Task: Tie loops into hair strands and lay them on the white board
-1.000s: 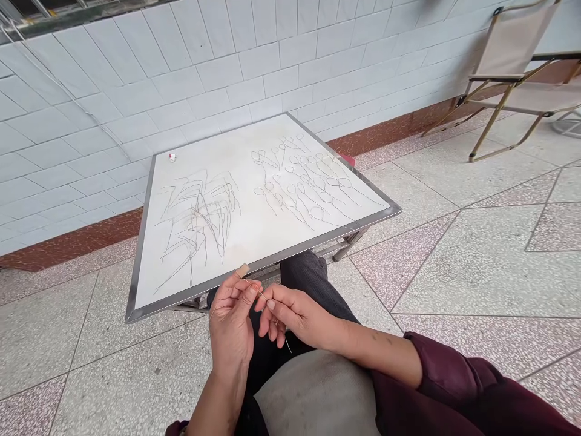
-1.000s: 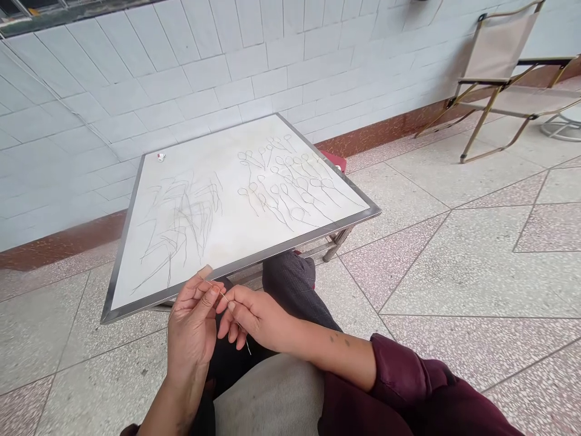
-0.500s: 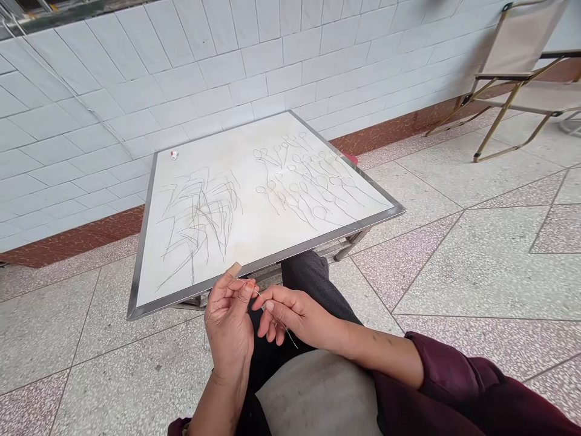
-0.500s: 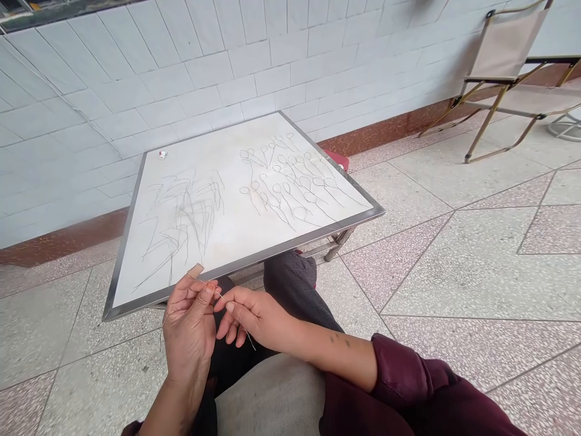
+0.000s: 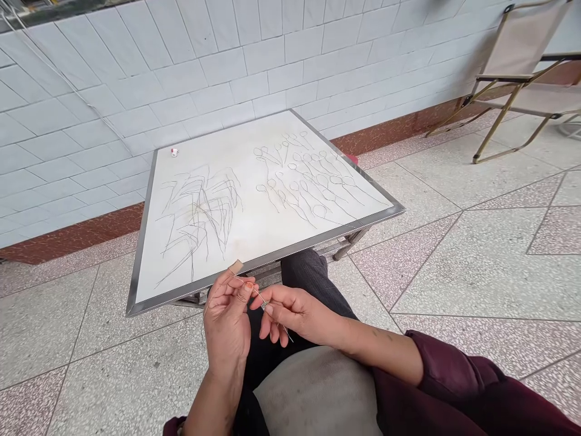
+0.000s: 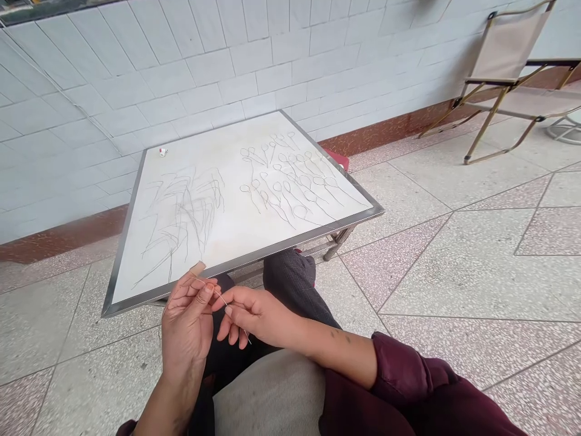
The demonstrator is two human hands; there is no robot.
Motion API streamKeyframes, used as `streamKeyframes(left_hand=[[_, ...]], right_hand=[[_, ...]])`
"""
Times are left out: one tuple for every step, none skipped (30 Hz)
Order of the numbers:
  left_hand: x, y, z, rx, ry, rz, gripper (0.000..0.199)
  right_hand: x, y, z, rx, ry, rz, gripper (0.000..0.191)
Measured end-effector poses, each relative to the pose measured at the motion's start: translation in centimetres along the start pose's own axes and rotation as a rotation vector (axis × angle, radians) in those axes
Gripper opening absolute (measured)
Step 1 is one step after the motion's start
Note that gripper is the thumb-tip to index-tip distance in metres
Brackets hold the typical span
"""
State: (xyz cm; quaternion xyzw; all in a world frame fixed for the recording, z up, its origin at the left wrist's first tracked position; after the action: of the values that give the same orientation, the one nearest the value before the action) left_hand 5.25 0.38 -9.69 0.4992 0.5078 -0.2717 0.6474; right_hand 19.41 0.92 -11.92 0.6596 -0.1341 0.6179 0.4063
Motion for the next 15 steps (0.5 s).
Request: streamKeyframes(left_hand=[[0.0,-0.1,0.0,0.000,-0.005,0.013,0.024],[0.0,-0.1,0.0,0.002,-0.005,0.022,0.028],[0.0,-0.2,-0.1,0.006,-0.005,0.026,0.033],[-0.1,-0.2,-0.1,0.008,-0.003,0.030,0.037],[-0.2,-0.2,-0.1,0.005,-0.002,0.034,0.039],[-0.4,-0.3,-0.2,-0.002,-0.005,0.040,0.040],[-0.5,-0.3,-0.2,-0.010,-0.012,0.049,0.041],[-0.6,-0.3,-0.3,-0.021,-0.019,0.057,0.041],[-0.7,-0.3,-0.3,-0.030,-0.027,0.065,0.041],[-0.8,-0.3,-0.4,-0.035,-0.030,0.072,0.042],[-0.9,-0.4,-0.5,-0.039,-0.030,0.078,0.043],[-1.0,-0.4,-0.6,-0.044,-0.026,0.083,0.044],[-1.0,-0.5,-0.7,-0.051,-0.020,0.085,0.045],[-1.0,-0.6,-0.7,-0.059,-0.013,0.085,0.046],[-1.1,-0.7,-0.8,-0.067,-0.008,0.083,0.047]], right_hand=[[-0.1,0.0,0.0,-0.020,-0.001,0.022,0.038],[-0.1,0.1,0.0,-0.040,-0.003,0.044,0.038],[-0.1,0.2,0.0,-0.053,-0.003,0.059,0.037],[-0.2,0.2,0.0,-0.054,0.000,0.066,0.038],[-0.2,0.3,0.0,-0.041,0.007,0.064,0.038],[-0.2,0.3,0.1,-0.020,0.016,0.053,0.039],[-0.3,0.3,0.1,0.004,0.025,0.040,0.039],[-0.3,0.2,0.1,0.024,0.032,0.031,0.040],[-0.4,0.2,0.2,0.037,0.037,0.028,0.039],[-0.4,0.1,0.2,0.043,0.039,0.034,0.038],[-0.5,0.1,0.3,0.046,0.042,0.046,0.038],[-0.6,0.0,0.3,0.050,0.045,0.062,0.037],[-0.7,0.0,0.4,0.055,0.047,0.078,0.037],[-0.7,0.0,0.5,0.060,0.046,0.092,0.037],[-0.8,0.0,0.5,0.061,0.043,0.103,0.037]])
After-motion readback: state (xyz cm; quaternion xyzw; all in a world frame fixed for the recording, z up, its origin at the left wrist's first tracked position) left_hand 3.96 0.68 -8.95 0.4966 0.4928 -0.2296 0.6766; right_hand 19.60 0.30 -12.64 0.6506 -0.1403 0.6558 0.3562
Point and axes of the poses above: each hand's wrist, its own z-axis away from the middle knuckle, its own y-axis out of the palm, x = y × z, the point moved 1 cm from there along -z, towards the middle knuckle, and after that the axes turned 5 degrees about y, right-handed, at the moved point
